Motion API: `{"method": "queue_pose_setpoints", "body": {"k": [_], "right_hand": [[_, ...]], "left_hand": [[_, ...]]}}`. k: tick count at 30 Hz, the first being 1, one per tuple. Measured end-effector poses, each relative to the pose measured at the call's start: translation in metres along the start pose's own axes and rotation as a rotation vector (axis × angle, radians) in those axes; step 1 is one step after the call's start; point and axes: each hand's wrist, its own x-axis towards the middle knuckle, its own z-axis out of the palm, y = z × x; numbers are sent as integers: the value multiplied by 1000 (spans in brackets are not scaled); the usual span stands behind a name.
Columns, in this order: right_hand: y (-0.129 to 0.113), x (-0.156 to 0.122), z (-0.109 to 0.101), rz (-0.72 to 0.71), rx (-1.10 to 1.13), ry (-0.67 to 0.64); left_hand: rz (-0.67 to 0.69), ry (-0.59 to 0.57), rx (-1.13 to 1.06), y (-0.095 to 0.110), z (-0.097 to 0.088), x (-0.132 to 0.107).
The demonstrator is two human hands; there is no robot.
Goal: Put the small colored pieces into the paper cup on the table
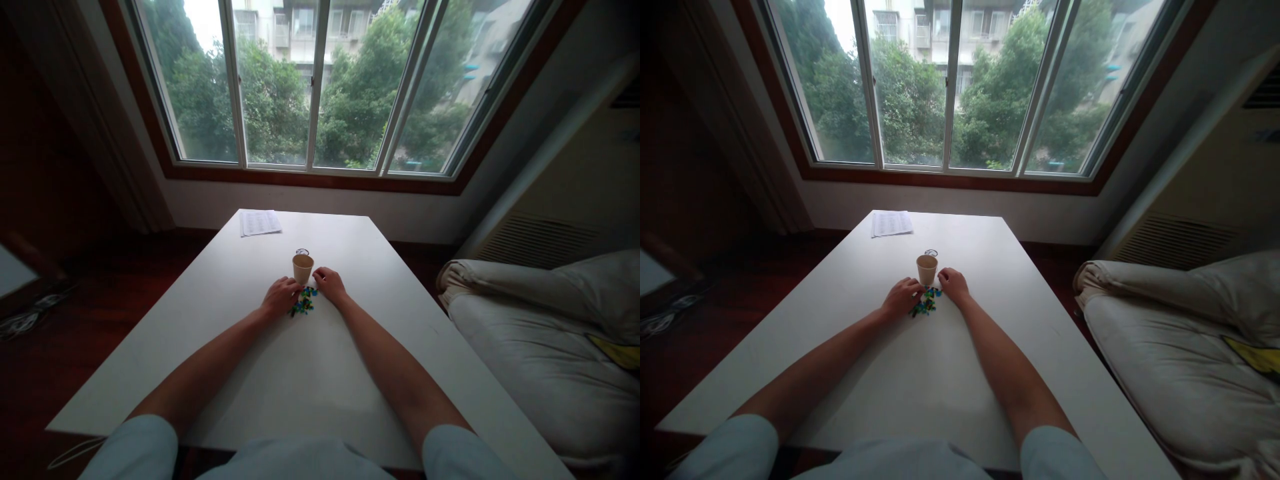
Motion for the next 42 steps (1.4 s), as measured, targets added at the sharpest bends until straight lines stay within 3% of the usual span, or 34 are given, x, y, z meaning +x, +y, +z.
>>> {"method": "queue_pose_setpoints", "body": {"k": [22,42], "right_hand": [[-4,0,-1,-5,-52,-49],[-3,0,2,-35,-51,-43]], "left_hand": [[128,-101,34,7,-6,-6],[163,-83,-17,-4,6,-3]]}}
